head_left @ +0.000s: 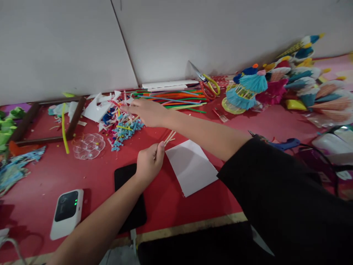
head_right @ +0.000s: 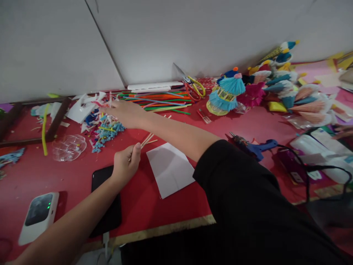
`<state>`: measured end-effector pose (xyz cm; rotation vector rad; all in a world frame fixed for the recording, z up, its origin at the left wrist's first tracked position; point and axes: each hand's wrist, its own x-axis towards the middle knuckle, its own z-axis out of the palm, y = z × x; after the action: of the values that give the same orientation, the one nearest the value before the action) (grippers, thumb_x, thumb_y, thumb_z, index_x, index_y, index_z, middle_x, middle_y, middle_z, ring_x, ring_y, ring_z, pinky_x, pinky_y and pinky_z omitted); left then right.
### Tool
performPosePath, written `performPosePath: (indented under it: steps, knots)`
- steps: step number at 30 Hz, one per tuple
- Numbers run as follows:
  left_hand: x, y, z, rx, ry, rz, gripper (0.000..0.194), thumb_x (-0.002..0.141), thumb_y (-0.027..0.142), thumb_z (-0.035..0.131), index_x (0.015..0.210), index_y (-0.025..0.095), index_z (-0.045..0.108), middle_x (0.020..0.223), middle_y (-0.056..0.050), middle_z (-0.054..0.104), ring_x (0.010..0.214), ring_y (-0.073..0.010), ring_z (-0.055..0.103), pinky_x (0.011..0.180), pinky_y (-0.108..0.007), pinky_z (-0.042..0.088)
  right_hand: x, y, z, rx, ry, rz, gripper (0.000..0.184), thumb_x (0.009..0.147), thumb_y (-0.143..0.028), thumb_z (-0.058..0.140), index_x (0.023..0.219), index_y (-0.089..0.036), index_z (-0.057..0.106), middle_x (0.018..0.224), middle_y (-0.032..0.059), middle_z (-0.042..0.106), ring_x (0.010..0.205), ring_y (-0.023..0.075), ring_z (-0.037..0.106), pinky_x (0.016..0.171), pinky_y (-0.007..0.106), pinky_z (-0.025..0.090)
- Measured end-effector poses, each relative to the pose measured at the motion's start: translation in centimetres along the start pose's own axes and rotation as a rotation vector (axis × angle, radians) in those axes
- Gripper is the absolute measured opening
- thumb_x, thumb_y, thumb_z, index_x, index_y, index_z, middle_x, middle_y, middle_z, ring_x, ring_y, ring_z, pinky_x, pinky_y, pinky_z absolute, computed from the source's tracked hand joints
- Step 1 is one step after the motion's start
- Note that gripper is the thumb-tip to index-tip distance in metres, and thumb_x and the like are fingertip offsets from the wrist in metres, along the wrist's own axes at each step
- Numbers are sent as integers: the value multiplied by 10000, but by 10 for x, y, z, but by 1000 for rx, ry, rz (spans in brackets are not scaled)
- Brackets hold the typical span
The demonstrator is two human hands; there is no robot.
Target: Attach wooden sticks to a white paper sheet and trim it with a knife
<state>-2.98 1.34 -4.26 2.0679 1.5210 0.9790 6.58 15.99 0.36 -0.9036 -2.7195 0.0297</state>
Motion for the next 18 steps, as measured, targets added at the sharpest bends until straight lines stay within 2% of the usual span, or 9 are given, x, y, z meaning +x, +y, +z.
performPosePath:
  steps: [3,6,7,9,10,12,14,18]
  knots:
    - [1,1,1,-5,12,-13,482,984,428,387,553,226,314,449,47,344,417,-94,363,482,-278,217,-28,0,-26,40,151,66,712,883,25,348,1564,-165,264,1268,92,573,1159,207,542,951,331,448]
    - [2,3,2,-16,18,-20,495,981,433,408,540,227,320,427,47,338,401,-96,358,473,-286,207,-65,2,-59,56,241,168,744,909,-47,386,1597,-163,130,1219,91,593,1097,217,581,996,396,442]
    - [3,3,2,-20,19,-22,497,984,435,407,539,227,330,424,46,346,399,-97,363,472,-287,210,-78,3,-68,63,249,176,722,933,-116,437,1593,-142,146,1252,115,591,1137,237,570,1018,415,435]
    - [3,5,1,-27,19,-23,500,993,438,394,542,227,349,422,42,367,401,-100,376,471,-286,222,-104,7,-78,82,169,109,622,957,-352,549,1504,-111,376,1331,151,579,1251,285,517,1079,456,398]
    - [2,6,1,-31,18,-21,506,999,443,384,543,227,356,422,41,375,404,-102,381,473,-285,231,-116,9,-79,95,72,39,589,936,-431,590,1422,-112,493,1337,156,586,1258,298,518,1078,469,401]
    - [1,7,0,-41,7,-12,525,1009,459,359,539,227,364,422,38,388,413,-104,395,477,-281,255,-139,12,-74,95,-81,-49,488,930,-413,609,1341,-152,581,1255,136,643,1165,288,577,1006,480,455]
    - [0,8,-1,-56,-27,10,544,1013,476,349,532,223,376,426,35,405,426,-104,417,487,-273,288,-156,11,-63,64,-147,-65,315,961,-290,551,1224,-152,657,1150,121,686,1097,271,604,944,441,481]
    - [-1,7,0,-88,-110,82,517,994,533,363,607,216,493,505,21,508,486,-113,488,515,-255,374,-179,5,-44,-12,-146,-7,280,986,-194,449,1035,-146,720,1025,126,691,984,245,620,839,383,487]
